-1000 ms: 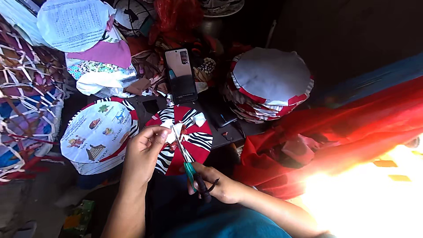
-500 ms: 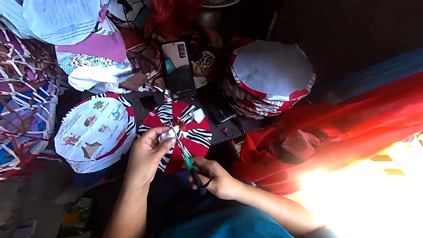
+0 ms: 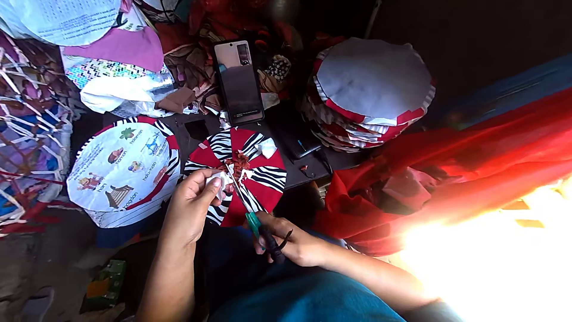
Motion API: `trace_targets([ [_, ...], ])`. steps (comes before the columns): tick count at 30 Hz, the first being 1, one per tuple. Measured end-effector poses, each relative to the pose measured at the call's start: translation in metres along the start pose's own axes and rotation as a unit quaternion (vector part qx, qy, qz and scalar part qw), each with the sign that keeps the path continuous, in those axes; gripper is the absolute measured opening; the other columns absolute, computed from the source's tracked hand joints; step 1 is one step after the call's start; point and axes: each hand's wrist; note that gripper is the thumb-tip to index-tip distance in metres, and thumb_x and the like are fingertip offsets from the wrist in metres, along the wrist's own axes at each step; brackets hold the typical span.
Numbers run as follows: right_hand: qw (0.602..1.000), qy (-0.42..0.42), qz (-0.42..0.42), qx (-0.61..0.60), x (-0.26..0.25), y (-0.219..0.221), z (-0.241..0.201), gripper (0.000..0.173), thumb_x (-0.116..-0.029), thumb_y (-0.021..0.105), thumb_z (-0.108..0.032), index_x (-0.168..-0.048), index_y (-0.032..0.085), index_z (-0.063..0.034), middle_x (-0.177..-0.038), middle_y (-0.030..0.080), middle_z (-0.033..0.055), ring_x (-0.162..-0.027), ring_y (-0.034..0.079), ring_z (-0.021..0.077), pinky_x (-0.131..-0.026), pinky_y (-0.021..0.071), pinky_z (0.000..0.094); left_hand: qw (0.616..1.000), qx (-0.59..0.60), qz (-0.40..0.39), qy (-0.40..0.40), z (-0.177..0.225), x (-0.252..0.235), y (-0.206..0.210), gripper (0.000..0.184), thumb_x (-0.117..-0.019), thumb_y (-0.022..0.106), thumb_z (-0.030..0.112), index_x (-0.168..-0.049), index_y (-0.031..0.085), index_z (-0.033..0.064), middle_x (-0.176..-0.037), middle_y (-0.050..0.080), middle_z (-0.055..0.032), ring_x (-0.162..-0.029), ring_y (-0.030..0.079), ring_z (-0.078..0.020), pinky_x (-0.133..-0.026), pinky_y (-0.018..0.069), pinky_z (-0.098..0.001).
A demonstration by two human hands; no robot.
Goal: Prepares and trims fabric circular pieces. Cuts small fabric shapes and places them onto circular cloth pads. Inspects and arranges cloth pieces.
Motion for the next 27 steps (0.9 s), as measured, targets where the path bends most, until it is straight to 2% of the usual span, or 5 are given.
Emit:
trace_targets([
  [4, 0.998, -0.021, 0.021, 0.061, -0.0029, 0.0008, -0.0002, 0.041, -0.1025, 0.049, -0.029, -0.124, 0.054, 0.006, -0.083, 0.058, 0.0018, -0.073, 0.057, 0.0024, -0.068, 0.0486, 0.0195, 0.999, 0.032, -0.01, -0.012, 0.0023, 0.0, 0.0012, 0.019, -0.0951, 0.052, -0.006, -0.101, 0.06, 0.0108, -0.077, 0.066, 0.0073, -0.064, 0.062, 0.0008, -0.061, 0.0537, -0.0138],
  [10, 0.995, -0.033, 0.076, 0.064, -0.0051, 0.006, 0.0048, 0.028, -0.1005, 0.053, -0.014, -0.117, 0.06, 0.0076, -0.076, 0.059, 0.0013, -0.064, 0.056, 0.0003, -0.061, 0.0476, 0.0167, 1.0, 0.017, -0.007, -0.021, 0.0011, -0.0022, -0.0014, 0.019, -0.0946, 0.052, -0.008, -0.097, 0.06, 0.0081, -0.073, 0.066, 0.0056, -0.061, 0.061, 0.0005, -0.058, 0.0521, -0.0128],
  [15, 0.996, -0.02, 0.071, 0.044, -0.0047, 0.005, 0.0059, 0.026, -0.1004, 0.052, -0.014, -0.115, 0.06, 0.0066, -0.073, 0.057, -0.0013, -0.061, 0.054, -0.0007, -0.058, 0.047, 0.016, 1.0, 0.012, -0.005, -0.024, -0.0008, -0.0037, -0.0028, 0.02, -0.0944, 0.051, -0.009, -0.098, 0.061, 0.0083, -0.072, 0.065, 0.0057, -0.061, 0.061, 0.0005, -0.059, 0.0525, -0.0134],
  [19, 0.999, -0.005, 0.037, 0.021, -0.0039, 0.0017, 0.0018, 0.036, -0.1025, 0.048, -0.027, -0.121, 0.055, 0.0034, -0.077, 0.056, -0.0032, -0.065, 0.056, 0.0002, -0.059, 0.0481, 0.0176, 0.999, 0.002, -0.03, -0.022, 0.0003, -0.001, 0.0, 0.018, -0.0928, 0.055, -0.007, -0.095, 0.062, 0.0093, -0.07, 0.065, 0.0073, -0.059, 0.06, 0.0017, -0.058, 0.051, -0.0123],
  [27, 0.992, -0.007, 0.114, 0.057, -0.0065, 0.0054, 0.001, 0.021, -0.0996, 0.054, -0.012, -0.109, 0.062, 0.004, -0.068, 0.053, -0.0053, -0.055, 0.05, -0.0038, -0.052, 0.0434, 0.0131, 0.999, -0.041, -0.017, -0.027, -0.0009, -0.0042, 0.001, 0.014, -0.0937, 0.059, -0.006, -0.099, 0.063, 0.0068, -0.072, 0.065, 0.0074, -0.061, 0.06, 0.0025, -0.058, 0.0505, -0.0121],
])
Point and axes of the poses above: each hand's wrist, its own x-axis away from the middle knuckle, its own y-axis out of the palm, z = x × y
